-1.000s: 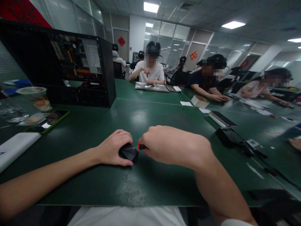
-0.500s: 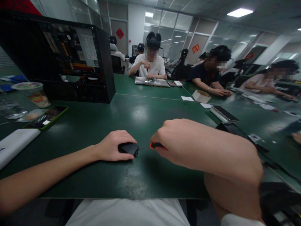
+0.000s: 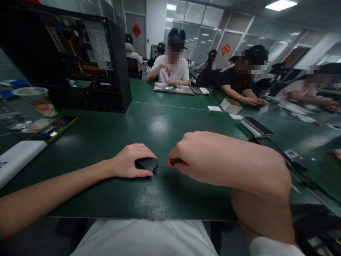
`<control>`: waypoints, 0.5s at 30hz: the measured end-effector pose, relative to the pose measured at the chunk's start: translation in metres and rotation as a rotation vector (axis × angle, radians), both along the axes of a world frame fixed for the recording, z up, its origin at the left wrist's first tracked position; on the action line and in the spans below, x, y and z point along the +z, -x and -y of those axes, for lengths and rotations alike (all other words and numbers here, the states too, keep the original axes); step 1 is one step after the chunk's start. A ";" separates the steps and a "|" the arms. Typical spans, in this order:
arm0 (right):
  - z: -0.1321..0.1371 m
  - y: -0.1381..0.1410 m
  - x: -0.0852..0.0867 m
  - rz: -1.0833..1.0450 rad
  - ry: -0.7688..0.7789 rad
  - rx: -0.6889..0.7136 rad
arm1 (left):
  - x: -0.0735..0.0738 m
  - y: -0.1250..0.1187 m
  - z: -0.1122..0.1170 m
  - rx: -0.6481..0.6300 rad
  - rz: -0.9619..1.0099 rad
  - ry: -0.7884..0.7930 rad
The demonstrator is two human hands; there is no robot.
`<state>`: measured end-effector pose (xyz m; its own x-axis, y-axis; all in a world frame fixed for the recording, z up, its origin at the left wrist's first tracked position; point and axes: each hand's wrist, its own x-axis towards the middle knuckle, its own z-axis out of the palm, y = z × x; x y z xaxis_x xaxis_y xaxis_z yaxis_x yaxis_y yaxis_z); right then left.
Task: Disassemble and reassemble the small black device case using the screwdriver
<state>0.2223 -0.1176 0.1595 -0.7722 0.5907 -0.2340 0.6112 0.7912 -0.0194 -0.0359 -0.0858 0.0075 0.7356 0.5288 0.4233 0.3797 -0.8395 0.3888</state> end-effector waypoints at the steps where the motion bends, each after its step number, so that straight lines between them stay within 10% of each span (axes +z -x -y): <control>1: 0.000 -0.001 0.000 0.000 -0.010 -0.005 | 0.000 0.000 0.000 -0.001 0.000 -0.002; 15: -0.002 0.004 -0.007 -0.031 -0.064 -0.004 | -0.002 0.000 -0.001 0.006 -0.037 -0.020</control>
